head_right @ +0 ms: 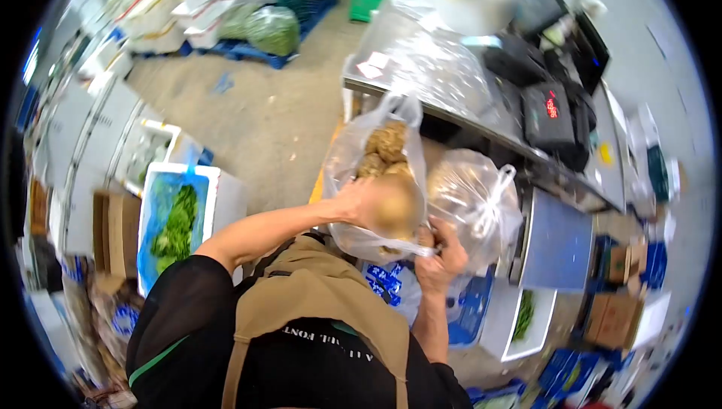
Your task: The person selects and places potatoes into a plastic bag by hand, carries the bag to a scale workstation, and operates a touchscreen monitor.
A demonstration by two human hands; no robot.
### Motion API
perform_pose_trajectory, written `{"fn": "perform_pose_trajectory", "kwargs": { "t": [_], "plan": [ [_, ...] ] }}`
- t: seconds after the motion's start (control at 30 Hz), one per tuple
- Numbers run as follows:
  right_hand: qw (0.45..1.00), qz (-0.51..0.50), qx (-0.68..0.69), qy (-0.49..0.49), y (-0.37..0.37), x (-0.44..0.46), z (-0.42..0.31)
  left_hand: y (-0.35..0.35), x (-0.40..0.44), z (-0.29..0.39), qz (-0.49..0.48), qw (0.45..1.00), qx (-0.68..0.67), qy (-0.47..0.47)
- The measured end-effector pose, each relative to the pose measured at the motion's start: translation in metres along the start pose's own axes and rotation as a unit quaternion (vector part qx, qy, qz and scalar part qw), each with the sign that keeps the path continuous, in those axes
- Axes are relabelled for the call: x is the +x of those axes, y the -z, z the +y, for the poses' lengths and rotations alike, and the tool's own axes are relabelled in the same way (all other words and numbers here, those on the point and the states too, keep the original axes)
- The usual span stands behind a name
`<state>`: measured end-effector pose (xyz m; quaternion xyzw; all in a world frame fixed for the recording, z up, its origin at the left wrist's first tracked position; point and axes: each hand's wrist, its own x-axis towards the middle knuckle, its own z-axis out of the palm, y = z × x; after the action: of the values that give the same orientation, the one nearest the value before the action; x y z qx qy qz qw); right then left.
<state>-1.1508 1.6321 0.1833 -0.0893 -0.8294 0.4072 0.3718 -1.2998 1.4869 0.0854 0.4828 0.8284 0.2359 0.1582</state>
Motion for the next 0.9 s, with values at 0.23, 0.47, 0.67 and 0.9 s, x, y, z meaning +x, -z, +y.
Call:
{"fn": "perform_pose_trajectory", "kwargs": {
  "t": [0.23, 0.47, 0.67, 0.9],
  "plan": [
    [0.995, 0.089, 0.012, -0.043, -0.005, 0.002, -0.011, -0.022, 0.046, -0.062, 0.004, 0.999, 0.016, 0.033],
    [0.976, 0.162, 0.067, -0.131, -0.041, 0.010, -0.030, 0.047, 0.028, -0.023, -0.082, 0.994, -0.056, 0.046],
    [0.952, 0.223, 0.018, -0.207, -0.079, 0.023, -0.047, 0.047, 0.037, -0.064, -0.081, 0.987, -0.114, -0.081],
    [0.936, 0.235, -0.178, -0.192, -0.111, 0.008, -0.064, 0.072, 0.036, -0.071, -0.025, 0.955, -0.223, -0.196]
  ]
}}
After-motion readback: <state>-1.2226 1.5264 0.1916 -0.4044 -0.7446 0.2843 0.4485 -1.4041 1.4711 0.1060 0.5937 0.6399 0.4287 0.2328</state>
